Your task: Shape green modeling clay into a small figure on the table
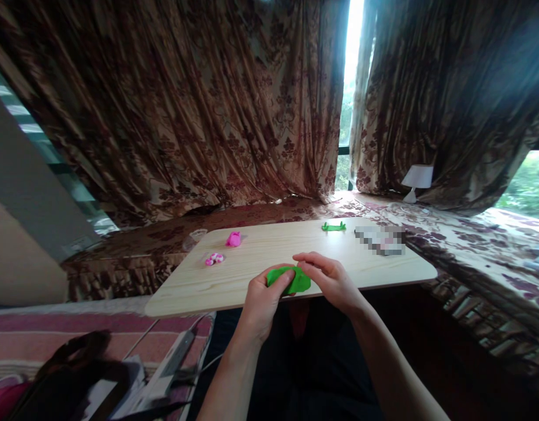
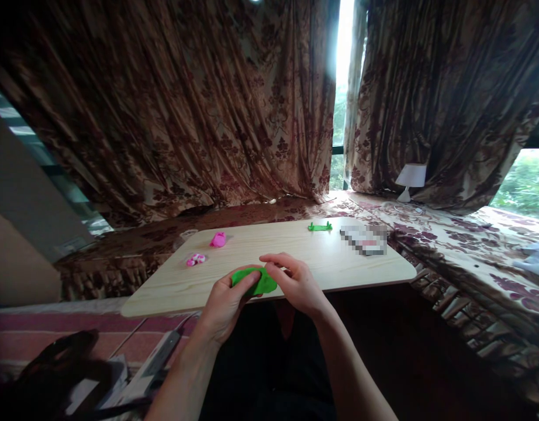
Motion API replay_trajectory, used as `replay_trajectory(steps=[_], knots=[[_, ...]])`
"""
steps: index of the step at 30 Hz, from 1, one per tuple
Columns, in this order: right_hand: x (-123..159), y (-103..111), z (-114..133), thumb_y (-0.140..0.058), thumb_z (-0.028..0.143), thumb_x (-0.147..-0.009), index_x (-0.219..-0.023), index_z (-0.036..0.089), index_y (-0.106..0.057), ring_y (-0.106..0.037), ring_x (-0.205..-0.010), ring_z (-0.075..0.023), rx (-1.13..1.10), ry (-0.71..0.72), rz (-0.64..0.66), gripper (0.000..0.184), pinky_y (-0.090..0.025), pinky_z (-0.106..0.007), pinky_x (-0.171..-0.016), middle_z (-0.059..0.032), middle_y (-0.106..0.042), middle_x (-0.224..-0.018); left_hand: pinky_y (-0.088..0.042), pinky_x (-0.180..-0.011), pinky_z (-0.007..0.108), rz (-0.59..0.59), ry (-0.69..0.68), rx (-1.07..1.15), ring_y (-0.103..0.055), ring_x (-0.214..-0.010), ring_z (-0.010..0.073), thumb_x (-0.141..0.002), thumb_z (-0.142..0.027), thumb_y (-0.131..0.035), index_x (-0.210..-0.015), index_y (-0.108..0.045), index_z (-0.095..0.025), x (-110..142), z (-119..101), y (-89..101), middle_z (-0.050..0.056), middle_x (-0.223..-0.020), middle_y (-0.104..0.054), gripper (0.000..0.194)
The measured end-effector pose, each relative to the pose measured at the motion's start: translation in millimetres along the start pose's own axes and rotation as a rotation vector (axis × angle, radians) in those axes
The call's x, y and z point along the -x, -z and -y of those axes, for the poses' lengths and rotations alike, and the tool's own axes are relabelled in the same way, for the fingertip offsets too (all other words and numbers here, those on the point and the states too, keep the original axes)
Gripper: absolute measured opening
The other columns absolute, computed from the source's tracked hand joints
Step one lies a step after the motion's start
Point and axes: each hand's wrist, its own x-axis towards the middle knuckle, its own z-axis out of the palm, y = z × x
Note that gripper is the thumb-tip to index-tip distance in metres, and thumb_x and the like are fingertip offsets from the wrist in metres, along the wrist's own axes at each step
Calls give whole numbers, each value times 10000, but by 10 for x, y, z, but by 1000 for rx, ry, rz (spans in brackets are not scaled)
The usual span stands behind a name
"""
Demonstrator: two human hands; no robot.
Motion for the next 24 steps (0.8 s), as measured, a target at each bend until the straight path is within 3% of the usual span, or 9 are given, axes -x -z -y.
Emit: replay_trajectory(steps=[3,10,18,22,24], knots=[[-13,40,85,-485,260,-858,-955,197,-676,-560,-910,-154,76,73,72,224,-431,-282,-807,-40,-601,-929,-457,-694,249,20,-2,1,-578,-745,134,-666,-283,-697,-897,-686,-142,0,4,-9,46,-807,-668,270],[-18,13,168,-340,338,-922,-986,240,-678,-502,-1060,-150,98,81,116,358,-345,-287,-957,-26,-539,-1089,-443,-698,254,77,9,-6,-583,-727,137,-655,-279,-708,-873,-699,-137,14,-15,-59,62,-844,-684,261],[-24,-49,143,-360,385,-903,-1014,260,-669,-496,-1089,-160,24,40,88,351,-337,-301,-981,-19,-561,-1122,-455,-694,239,48,14,28,-587,-722,128,-632,-286,-720,-834,-706,-152,-48,11,-68,42,-809,-686,242],[-150,147,-76,-433,444,-856,-1138,217,-580,-559,-981,-188,-213,-199,-59,390,-469,-322,-796,-80,-591,-1092,-485,-586,243,-1,76,72,-593,-707,145,-643,-304,-703,-865,-685,-141,-288,23,-165,53,-804,-672,276],[-230,299,-215,-503,453,-813,-1074,169,-601,-586,-883,-185,-308,-321,-105,398,-485,-278,-661,-105,-612,-1025,-504,-577,247,-3,112,122,-596,-719,144,-661,-260,-678,-847,-672,-134,-471,7,-269,58,-828,-665,225]])
